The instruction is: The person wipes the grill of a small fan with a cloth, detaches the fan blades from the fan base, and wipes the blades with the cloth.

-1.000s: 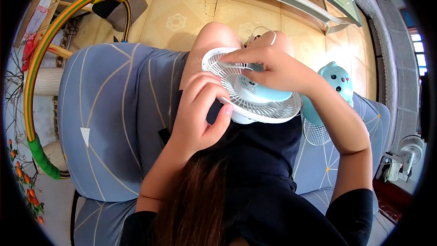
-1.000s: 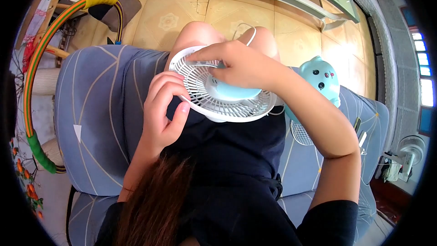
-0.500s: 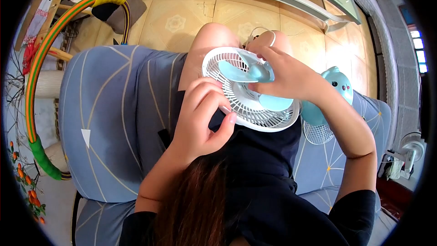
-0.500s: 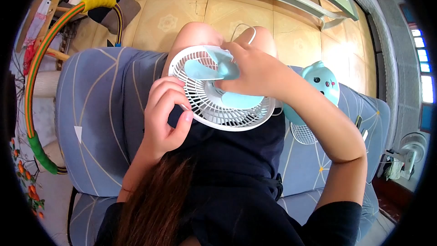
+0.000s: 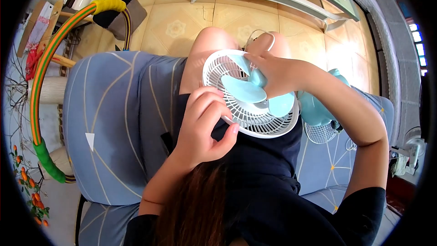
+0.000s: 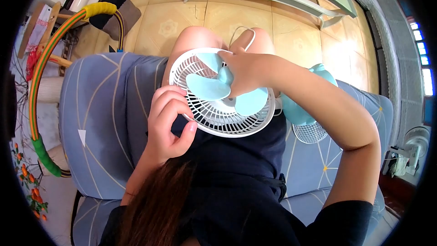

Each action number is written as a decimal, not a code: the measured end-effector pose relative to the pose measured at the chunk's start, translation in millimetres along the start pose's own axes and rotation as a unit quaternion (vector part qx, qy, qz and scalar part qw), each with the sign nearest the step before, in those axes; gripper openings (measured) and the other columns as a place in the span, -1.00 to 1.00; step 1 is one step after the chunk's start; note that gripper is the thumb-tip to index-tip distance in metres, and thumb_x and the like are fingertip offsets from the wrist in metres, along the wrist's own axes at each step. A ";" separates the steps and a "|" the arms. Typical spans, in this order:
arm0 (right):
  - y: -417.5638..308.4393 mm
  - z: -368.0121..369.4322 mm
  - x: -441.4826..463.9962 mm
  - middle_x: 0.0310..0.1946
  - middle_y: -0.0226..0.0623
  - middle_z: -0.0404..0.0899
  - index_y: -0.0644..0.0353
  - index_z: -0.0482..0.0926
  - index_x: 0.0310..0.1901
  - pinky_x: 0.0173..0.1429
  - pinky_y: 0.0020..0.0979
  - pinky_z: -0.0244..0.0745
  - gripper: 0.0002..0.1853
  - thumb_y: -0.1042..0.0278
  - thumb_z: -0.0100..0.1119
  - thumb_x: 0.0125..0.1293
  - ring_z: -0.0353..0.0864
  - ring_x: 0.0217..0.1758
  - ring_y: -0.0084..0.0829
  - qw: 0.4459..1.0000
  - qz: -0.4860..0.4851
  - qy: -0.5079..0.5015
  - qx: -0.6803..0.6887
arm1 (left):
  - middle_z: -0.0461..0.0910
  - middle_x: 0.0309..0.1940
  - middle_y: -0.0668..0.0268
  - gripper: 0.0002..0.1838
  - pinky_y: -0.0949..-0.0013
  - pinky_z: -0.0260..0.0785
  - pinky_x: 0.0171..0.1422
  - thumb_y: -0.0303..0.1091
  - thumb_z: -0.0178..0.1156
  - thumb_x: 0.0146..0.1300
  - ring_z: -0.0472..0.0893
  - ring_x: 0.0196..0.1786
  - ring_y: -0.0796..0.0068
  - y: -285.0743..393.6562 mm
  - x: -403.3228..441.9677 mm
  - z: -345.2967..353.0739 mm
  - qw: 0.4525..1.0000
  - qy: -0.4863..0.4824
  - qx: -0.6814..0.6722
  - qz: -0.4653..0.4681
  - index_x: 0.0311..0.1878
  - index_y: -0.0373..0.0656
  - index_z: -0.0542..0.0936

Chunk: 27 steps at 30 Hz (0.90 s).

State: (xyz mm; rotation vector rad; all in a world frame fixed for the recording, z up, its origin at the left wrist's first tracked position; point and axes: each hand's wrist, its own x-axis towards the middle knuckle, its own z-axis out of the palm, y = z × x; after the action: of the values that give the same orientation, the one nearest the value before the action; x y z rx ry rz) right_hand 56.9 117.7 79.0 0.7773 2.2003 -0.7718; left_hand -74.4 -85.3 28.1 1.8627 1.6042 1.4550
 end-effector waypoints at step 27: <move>24.3 24.9 9.2 -0.58 -0.05 0.56 -0.07 0.29 0.38 -0.24 -0.07 0.49 -0.20 0.18 0.39 0.07 0.62 -0.42 0.06 0.943 -0.266 0.193 -0.042 | 0.47 -0.32 0.16 -0.81 0.15 0.39 0.09 -0.51 0.32 -0.06 0.49 -0.09 0.06 -2.1 1.7 -0.4 1.000 -0.008 0.004 0.004 -0.36 -0.20 0.51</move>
State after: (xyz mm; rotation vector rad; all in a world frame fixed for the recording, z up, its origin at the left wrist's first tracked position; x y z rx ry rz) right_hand 78.1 118.8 49.9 0.2964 2.8356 -0.8209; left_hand -76.1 -83.3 27.5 1.8836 1.5999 1.4349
